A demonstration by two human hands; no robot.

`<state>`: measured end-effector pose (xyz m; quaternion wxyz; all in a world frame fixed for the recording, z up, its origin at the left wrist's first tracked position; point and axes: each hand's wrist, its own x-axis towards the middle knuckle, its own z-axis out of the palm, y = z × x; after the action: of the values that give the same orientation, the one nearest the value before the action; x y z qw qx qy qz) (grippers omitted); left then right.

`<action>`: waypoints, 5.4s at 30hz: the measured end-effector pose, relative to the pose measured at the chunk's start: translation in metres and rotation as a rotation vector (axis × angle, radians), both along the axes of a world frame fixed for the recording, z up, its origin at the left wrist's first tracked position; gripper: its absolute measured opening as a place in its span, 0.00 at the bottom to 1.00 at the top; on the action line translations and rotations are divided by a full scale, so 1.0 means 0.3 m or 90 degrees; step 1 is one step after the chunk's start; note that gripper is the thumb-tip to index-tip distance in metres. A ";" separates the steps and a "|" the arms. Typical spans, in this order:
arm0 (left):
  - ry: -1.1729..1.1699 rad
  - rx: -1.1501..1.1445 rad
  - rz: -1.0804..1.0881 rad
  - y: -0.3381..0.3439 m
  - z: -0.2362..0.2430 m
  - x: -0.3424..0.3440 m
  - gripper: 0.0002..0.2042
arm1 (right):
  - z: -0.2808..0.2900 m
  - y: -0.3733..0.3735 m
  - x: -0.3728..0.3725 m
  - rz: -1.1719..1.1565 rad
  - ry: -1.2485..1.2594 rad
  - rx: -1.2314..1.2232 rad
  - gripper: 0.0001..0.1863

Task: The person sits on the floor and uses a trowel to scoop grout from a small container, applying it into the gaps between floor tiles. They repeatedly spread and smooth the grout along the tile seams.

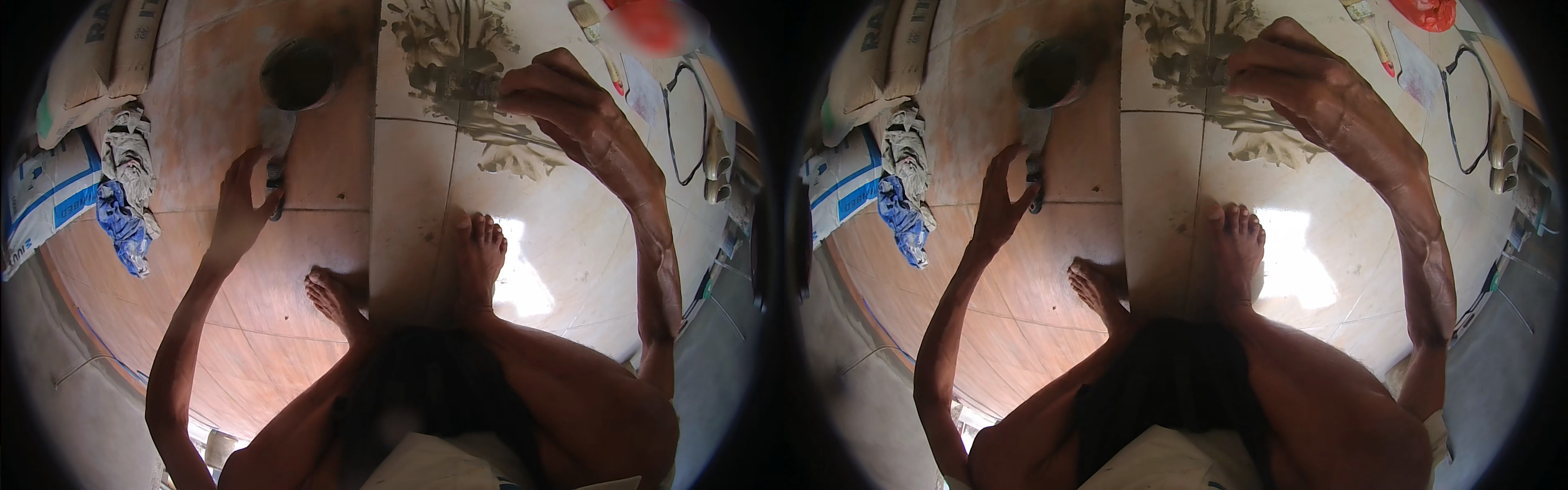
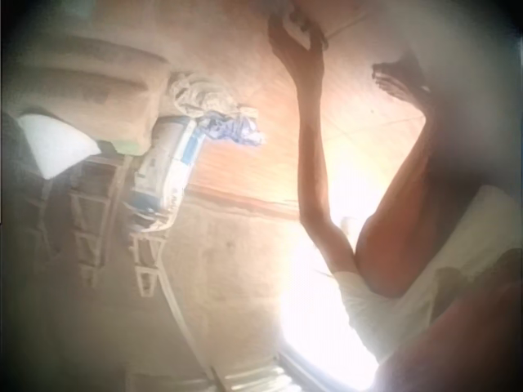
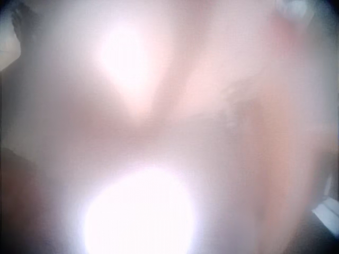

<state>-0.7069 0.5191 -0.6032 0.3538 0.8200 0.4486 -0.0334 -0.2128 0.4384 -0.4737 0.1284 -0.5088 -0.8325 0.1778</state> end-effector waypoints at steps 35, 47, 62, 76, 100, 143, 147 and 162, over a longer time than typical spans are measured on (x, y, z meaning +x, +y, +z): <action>-0.023 0.027 -0.026 -0.020 -0.003 0.040 0.39 | -0.017 -0.009 0.100 -0.033 0.017 0.031 0.21; -0.008 0.022 -0.017 -0.030 0.013 0.010 0.38 | -0.001 -0.023 0.150 -0.166 -0.047 -0.003 0.19; -0.019 0.027 -0.025 -0.024 0.011 0.008 0.37 | -0.066 -0.067 -0.121 -0.114 -0.090 0.084 0.20; -0.026 0.022 -0.011 -0.026 0.002 -0.037 0.36 | -0.018 -0.108 -0.171 -0.131 -0.081 0.015 0.18; -0.013 -0.003 0.000 -0.034 0.008 -0.070 0.39 | -0.018 -0.265 0.075 -0.264 -0.103 -0.058 0.22; -0.023 0.040 -0.036 -0.004 -0.003 -0.026 0.37 | -0.025 -0.072 0.064 -0.080 -0.092 0.032 0.16; -0.018 0.039 -0.037 0.003 0.020 -0.033 0.38 | 0.013 -0.093 0.095 -0.129 -0.101 0.001 0.20; -0.025 0.015 -0.042 0.001 -0.012 -0.024 0.38 | -0.123 -0.205 0.017 -0.411 -0.022 0.033 0.20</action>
<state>-0.7140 0.5194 -0.6067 0.3515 0.8390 0.4146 -0.0238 -0.2079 0.3768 -0.5105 0.1768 -0.7464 -0.6341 0.0981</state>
